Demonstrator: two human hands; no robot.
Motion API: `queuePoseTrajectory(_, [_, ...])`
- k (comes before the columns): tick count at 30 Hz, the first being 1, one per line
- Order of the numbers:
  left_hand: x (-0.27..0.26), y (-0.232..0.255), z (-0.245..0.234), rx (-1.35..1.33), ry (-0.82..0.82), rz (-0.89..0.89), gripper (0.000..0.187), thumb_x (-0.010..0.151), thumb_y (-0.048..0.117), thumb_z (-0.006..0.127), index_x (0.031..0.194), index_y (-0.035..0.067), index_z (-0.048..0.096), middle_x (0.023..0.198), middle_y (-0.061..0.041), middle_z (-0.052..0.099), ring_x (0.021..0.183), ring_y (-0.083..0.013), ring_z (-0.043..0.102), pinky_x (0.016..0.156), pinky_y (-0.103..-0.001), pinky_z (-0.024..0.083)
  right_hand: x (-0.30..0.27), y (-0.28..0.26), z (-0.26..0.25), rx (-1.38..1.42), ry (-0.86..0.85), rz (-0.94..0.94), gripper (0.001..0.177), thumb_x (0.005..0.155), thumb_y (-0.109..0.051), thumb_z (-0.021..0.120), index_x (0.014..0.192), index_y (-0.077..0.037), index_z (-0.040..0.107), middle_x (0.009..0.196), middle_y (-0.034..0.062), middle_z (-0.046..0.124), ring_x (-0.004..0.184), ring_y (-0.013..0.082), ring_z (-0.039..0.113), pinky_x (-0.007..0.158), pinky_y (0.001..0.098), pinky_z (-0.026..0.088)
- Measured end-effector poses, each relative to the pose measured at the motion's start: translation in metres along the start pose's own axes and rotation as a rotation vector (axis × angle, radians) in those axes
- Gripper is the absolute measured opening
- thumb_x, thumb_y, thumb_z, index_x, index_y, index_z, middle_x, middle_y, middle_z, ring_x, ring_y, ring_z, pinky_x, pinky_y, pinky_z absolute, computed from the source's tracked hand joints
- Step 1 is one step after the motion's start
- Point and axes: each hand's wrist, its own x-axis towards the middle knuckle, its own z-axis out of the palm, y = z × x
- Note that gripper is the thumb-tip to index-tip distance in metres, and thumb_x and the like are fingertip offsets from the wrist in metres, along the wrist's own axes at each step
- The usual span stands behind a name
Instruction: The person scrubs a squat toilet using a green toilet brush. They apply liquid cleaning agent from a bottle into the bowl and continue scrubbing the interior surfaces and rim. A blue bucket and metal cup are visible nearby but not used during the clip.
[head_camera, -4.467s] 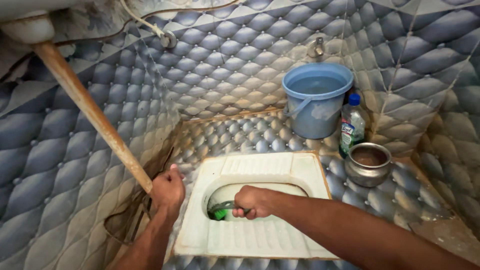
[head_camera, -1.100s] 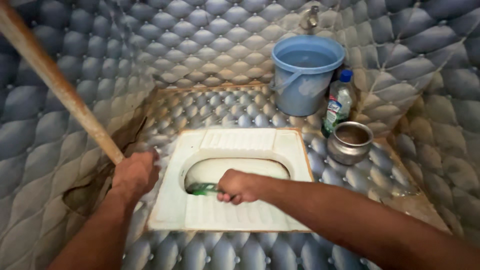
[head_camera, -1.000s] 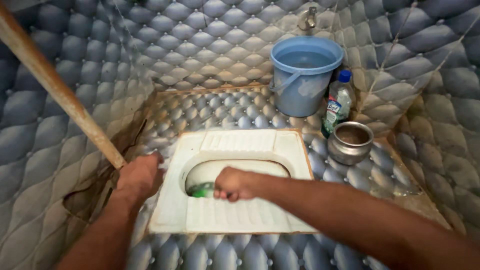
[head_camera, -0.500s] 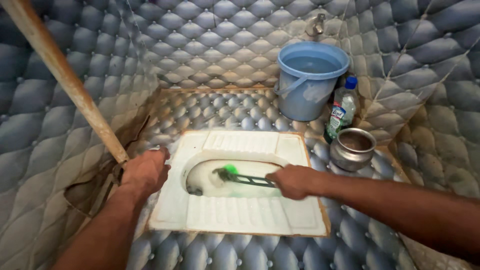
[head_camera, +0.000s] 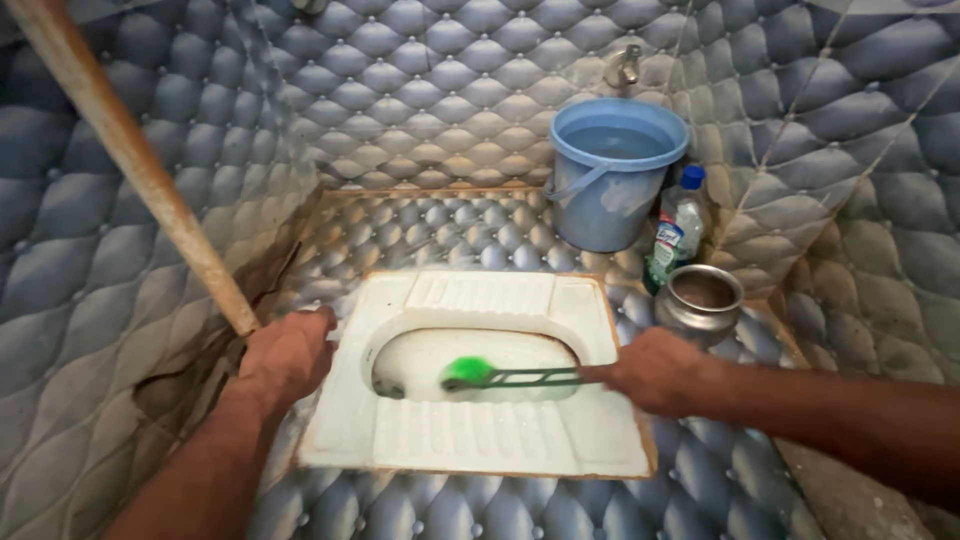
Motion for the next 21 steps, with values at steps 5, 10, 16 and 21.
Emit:
queuePoseTrajectory(5, [-0.006,-0.013,0.001,0.085,-0.03,0.004,0.03,0.092,0.027,0.065,0.118,0.013,0.063,0.109,-0.016,0.075,0.106,-0.0381,0.071,0.092,-0.05,0.056,-0.021,0.053,-0.009,0.132,-0.228,0.175,0.044,0.103,-0.04,0.04,0.146,-0.037,0.051,0.085,0.0039,0.078,0.091,0.0266,0.073,0.083,0.0484,0.056])
queuePoseTrajectory(10, [-0.016,-0.019,-0.003,0.075,0.015,0.006,0.024,0.09,0.025,0.064,0.111,0.013,0.063,0.104,-0.017,0.075,0.104,-0.0399,0.07,0.091,-0.05,0.056,0.005,0.073,-0.003,0.341,-0.219,-0.016,0.048,0.104,-0.046,0.038,0.135,-0.02,0.063,0.116,0.0093,0.074,0.107,0.0307,0.07,0.094,0.0472,0.054])
queuePoseTrajectory(16, [-0.014,-0.017,-0.002,0.109,-0.01,0.004,0.028,0.091,0.028,0.066,0.116,0.015,0.063,0.105,-0.016,0.074,0.104,-0.0389,0.07,0.091,-0.05,0.056,0.07,0.044,-0.024,0.618,-0.346,-0.071,0.053,0.104,-0.053,0.041,0.11,-0.009,0.07,0.082,0.0078,0.068,0.073,0.0199,0.062,0.069,0.0396,0.053])
queuePoseTrajectory(21, [-0.016,-0.012,-0.002,0.096,0.008,0.023,0.033,0.089,0.029,0.067,0.12,0.018,0.062,0.109,-0.014,0.074,0.106,-0.0375,0.07,0.092,-0.049,0.055,0.125,-0.024,-0.045,0.708,-0.286,-0.154,0.048,0.105,-0.049,0.046,0.088,-0.009,0.065,0.065,0.003,0.06,0.054,0.0143,0.053,0.049,0.033,0.046])
